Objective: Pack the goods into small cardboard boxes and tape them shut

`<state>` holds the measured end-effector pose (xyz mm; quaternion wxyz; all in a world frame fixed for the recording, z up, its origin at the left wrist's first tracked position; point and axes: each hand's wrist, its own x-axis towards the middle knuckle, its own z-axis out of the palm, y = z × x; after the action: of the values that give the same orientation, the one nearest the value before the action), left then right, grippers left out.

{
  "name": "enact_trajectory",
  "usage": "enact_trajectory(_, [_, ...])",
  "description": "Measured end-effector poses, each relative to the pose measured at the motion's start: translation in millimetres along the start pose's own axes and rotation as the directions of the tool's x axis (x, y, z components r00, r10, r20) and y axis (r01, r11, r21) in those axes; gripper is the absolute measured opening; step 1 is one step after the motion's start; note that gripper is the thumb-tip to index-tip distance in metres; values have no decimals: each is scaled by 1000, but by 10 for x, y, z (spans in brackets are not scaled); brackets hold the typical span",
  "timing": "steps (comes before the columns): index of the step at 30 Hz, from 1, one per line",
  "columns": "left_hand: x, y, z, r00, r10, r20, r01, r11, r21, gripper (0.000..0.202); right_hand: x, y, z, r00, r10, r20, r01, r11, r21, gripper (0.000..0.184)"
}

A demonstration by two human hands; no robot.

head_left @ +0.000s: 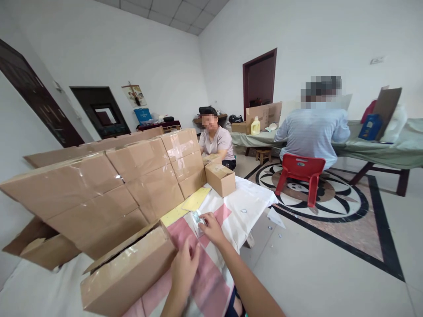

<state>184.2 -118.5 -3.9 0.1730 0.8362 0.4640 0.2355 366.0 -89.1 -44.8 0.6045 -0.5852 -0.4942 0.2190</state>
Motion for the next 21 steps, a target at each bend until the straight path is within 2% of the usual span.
enact_trajectory(3, [289, 36, 43, 976, -143, 166, 159, 984, -83, 50, 9, 43, 6, 1000, -13, 3, 13, 999, 31, 32])
enact_trajectory(5, [413, 0, 65, 965, -170, 199, 192, 976, -101, 44, 28, 80, 15, 1000, -17, 4, 17, 998, 65, 36])
enact_trajectory(11, [540, -97, 287, 980, -177, 89, 196, 935, -295, 50, 272, 176, 110, 999, 43, 15, -45, 980, 194, 62])
enact_trajectory(13, [574, -110, 333, 983, -180, 45, 184, 911, -369, 54, 397, 187, 171, 997, 65, 31, -70, 969, 237, 64])
enact_trajectory(17, [623, -101, 319, 988, -152, 0, 140, 908, -395, 55, 565, 194, 273, 997, 54, 55, -69, 948, 312, 47])
enact_trajectory(19, [647, -82, 308, 987, -163, 12, 153, 900, -408, 55, 585, 202, 292, 999, 40, 30, -47, 942, 332, 36])
enact_trajectory(21, [691, -58, 322, 981, -194, 0, 168, 846, -507, 56, 579, 222, 295, 999, 32, -31, -20, 942, 336, 31])
